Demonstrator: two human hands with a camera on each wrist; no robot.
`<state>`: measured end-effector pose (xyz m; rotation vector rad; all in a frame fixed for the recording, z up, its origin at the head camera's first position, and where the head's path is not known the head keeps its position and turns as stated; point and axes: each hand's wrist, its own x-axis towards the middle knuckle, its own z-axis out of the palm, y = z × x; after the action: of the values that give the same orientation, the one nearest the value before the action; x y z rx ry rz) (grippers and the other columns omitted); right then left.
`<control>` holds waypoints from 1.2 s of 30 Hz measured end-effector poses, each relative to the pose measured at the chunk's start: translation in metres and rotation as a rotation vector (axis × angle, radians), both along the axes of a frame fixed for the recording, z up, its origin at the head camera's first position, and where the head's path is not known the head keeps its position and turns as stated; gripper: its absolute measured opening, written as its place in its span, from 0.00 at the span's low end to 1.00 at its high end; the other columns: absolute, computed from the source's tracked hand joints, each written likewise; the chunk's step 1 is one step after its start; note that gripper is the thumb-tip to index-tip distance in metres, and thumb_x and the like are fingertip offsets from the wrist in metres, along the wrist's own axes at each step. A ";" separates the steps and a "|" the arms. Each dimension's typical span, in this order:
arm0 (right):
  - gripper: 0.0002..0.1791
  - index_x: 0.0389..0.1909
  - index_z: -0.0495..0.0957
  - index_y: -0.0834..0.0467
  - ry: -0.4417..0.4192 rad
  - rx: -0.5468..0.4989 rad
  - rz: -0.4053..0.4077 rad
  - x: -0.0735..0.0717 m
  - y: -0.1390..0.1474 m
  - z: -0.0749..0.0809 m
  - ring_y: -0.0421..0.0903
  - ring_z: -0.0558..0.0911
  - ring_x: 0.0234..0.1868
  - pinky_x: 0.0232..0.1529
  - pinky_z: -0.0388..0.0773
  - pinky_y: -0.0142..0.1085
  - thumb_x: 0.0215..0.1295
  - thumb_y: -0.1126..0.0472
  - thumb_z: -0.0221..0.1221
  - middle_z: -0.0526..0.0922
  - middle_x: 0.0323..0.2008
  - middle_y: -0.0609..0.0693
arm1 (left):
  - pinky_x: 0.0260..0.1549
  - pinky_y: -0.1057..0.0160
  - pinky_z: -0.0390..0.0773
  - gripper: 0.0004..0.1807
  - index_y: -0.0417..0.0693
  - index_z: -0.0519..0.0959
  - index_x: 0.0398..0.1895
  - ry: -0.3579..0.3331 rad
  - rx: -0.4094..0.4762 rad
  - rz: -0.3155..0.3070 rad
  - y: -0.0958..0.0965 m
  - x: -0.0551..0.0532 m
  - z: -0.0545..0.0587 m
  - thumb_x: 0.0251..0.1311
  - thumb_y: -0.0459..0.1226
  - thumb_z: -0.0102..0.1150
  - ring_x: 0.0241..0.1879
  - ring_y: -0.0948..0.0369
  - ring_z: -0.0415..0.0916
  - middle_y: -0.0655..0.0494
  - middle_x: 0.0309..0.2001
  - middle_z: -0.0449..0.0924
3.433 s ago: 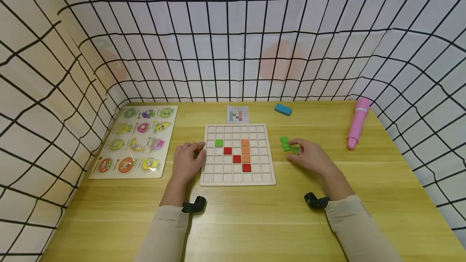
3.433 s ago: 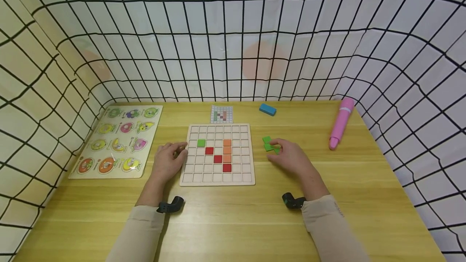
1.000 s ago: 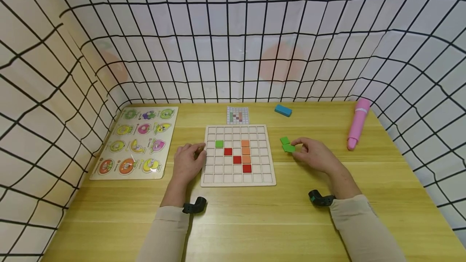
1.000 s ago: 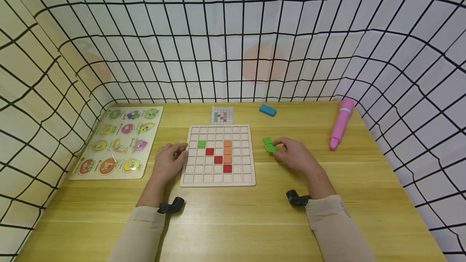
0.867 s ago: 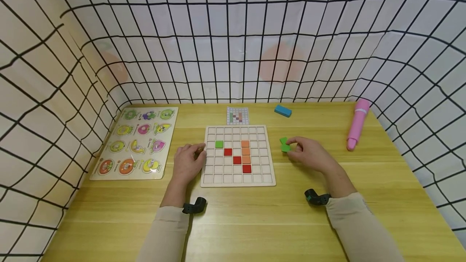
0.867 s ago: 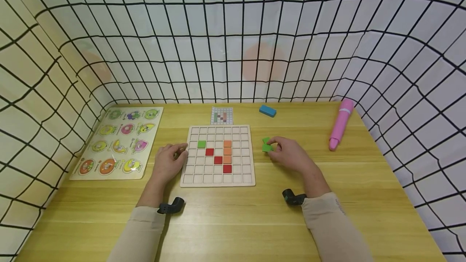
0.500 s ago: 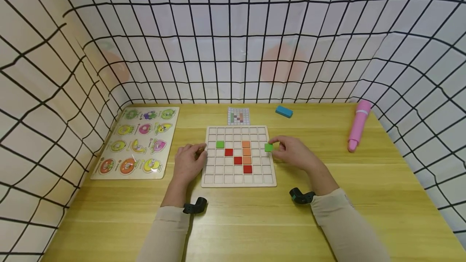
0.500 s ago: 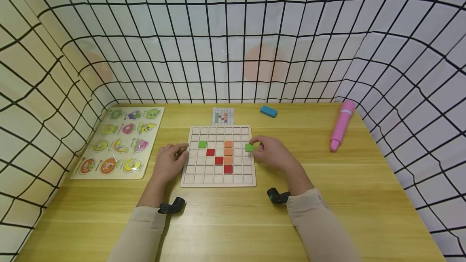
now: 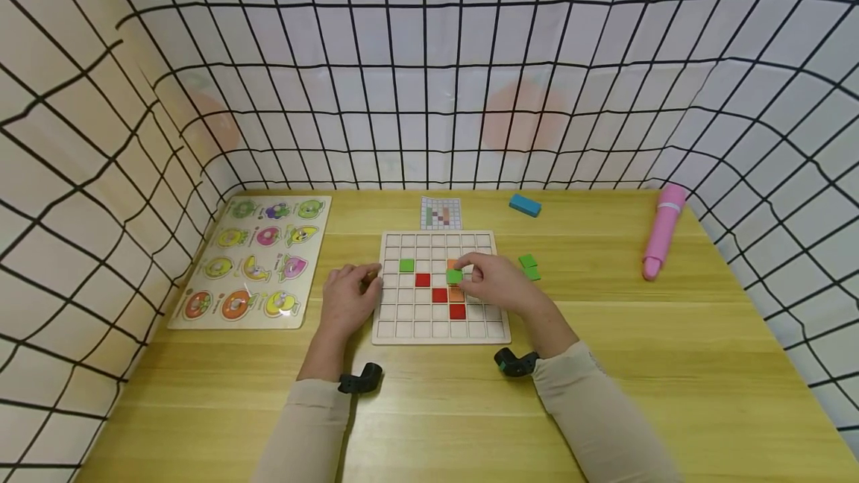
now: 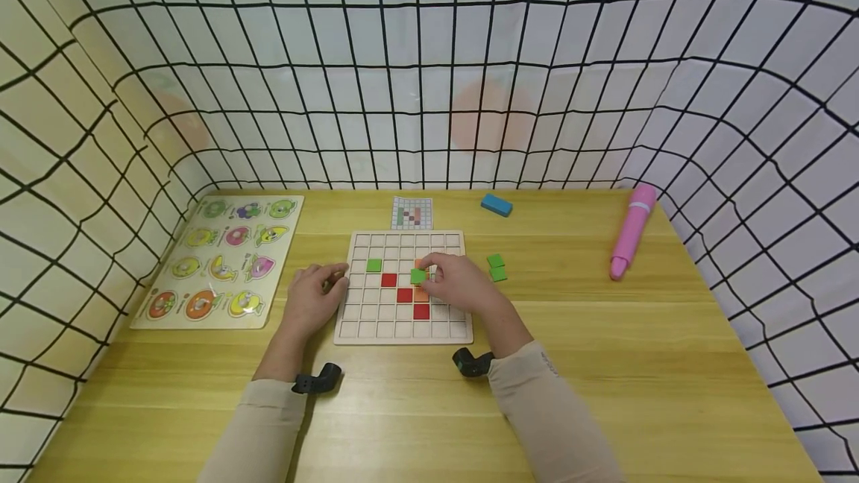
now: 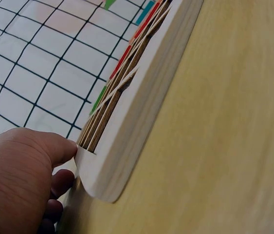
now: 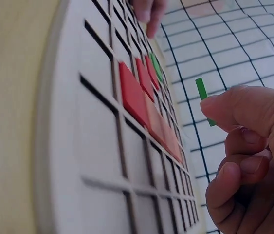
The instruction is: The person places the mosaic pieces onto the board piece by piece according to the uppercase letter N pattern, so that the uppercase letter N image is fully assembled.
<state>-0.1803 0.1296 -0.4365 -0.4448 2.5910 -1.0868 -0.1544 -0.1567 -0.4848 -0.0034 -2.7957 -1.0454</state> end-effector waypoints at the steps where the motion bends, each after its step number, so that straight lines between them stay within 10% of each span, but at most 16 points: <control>1: 0.17 0.55 0.81 0.51 -0.007 -0.011 0.003 0.001 -0.003 -0.001 0.43 0.65 0.22 0.24 0.61 0.33 0.67 0.56 0.64 0.67 0.22 0.45 | 0.56 0.48 0.64 0.19 0.50 0.84 0.59 -0.002 0.001 0.001 0.000 0.000 0.000 0.68 0.43 0.59 0.47 0.49 0.71 0.49 0.42 0.83; 36: 0.17 0.57 0.82 0.45 0.076 0.139 0.036 -0.010 -0.082 -0.017 0.41 0.66 0.20 0.23 0.61 0.34 0.69 0.54 0.64 0.68 0.16 0.42 | 0.56 0.47 0.64 0.19 0.49 0.84 0.59 0.002 -0.005 -0.004 0.001 0.001 0.002 0.68 0.43 0.59 0.48 0.48 0.71 0.48 0.44 0.83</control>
<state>-0.1900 0.0472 -0.4535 -0.5065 2.6922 -0.8879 -0.1536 -0.1559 -0.4823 -0.0106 -2.7975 -1.0388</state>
